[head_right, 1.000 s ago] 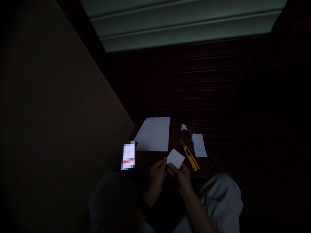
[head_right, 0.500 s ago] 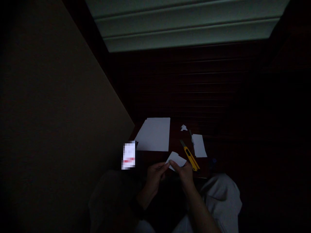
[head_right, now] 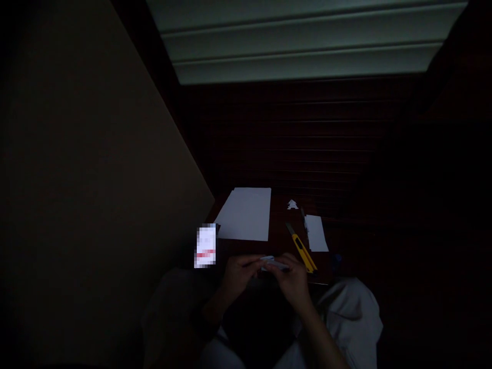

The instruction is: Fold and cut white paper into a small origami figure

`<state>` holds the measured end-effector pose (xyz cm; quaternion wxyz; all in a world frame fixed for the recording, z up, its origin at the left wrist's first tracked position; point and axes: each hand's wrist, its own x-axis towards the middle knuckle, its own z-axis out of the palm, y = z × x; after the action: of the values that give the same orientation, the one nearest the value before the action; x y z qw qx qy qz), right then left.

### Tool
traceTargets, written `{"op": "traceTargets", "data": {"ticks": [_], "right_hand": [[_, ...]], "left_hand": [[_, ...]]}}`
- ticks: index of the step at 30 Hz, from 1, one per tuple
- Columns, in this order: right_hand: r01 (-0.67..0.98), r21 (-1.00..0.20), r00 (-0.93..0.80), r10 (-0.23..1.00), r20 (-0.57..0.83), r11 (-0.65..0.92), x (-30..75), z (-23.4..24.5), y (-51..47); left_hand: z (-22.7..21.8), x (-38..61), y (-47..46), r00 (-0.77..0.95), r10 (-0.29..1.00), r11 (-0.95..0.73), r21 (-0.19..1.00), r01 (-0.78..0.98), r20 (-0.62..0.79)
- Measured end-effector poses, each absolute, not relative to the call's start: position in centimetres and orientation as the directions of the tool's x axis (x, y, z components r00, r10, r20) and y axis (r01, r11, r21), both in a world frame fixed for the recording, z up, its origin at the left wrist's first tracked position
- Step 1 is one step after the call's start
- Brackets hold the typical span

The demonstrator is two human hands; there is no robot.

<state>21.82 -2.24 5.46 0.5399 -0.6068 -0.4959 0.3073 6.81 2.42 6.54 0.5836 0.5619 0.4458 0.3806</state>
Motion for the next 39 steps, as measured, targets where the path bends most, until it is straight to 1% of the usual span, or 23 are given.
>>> {"op": "traceTargets", "data": {"ticks": [4, 6, 9, 11, 13, 16, 20, 24, 26, 32, 35, 39], "right_hand": [[0.289, -0.948, 0.284, 0.933, 0.22, 0.135, 22.2, 7.0, -3.0], [0.252, -0.956, 0.279, 0.935, 0.221, 0.15, 22.8, 7.5, -3.3], [0.128, -0.989, 0.294, 0.949, 0.111, 0.076, 24.0, 7.9, -3.6], [0.099, -0.995, 0.273, 0.961, 0.054, 0.028, 24.5, 8.0, -3.6], [0.15, -0.988, 0.212, 0.975, 0.067, 0.035, 24.7, 8.3, -3.6], [0.268, -0.959, 0.14, 0.981, 0.133, 0.092, 24.3, 8.8, -3.8], [0.366, -0.917, 0.174, 0.956, 0.236, 0.159, 23.5, 9.0, -4.3], [0.436, -0.867, 0.181, 0.92, 0.347, 0.241, 23.1, 8.9, -4.6], [0.461, -0.848, 0.178, 0.91, 0.375, 0.26, 23.0, 9.0, -4.7], [0.524, -0.811, 0.182, 0.897, 0.404, 0.259, 22.7, 9.4, -4.6], [0.554, -0.79, 0.18, 0.888, 0.422, 0.263, 22.7, 9.5, -4.6], [0.601, -0.754, 0.154, 0.888, 0.434, 0.265, 22.7, 9.4, -4.5]], "left_hand": [[6.3, 6.4, 2.4, 0.298, 0.952, 0.053, 0.996, 0.074, -0.073], [6.6, 6.2, 2.4, 0.313, 0.946, 0.069, 0.995, 0.068, -0.087], [7.4, 6.0, 2.5, 0.346, 0.928, 0.12, 0.99, 0.07, -0.137], [7.7, 5.9, 2.5, 0.382, 0.91, 0.148, 0.987, 0.058, -0.159], [7.8, 5.9, 2.5, 0.426, 0.89, 0.162, 0.986, 0.032, -0.16], [7.6, 6.0, 2.4, 0.477, 0.868, 0.164, 0.986, -0.009, -0.14], [7.4, 6.3, 2.2, 0.509, 0.852, 0.159, 0.987, -0.036, -0.119], [7.5, 6.4, 2.0, 0.502, 0.861, 0.126, 0.99, -0.063, -0.078], [7.7, 6.5, 2.0, 0.495, 0.867, 0.101, 0.993, -0.064, -0.056], [8.3, 6.4, 1.8, 0.518, 0.855, 0.03, 0.994, -0.104, 0.028], [8.4, 6.4, 1.8, 0.515, 0.857, 0.042, 0.993, -0.108, 0.02], [8.4, 6.5, 1.9, 0.479, 0.874, 0.143, 0.985, -0.096, -0.08]]}}
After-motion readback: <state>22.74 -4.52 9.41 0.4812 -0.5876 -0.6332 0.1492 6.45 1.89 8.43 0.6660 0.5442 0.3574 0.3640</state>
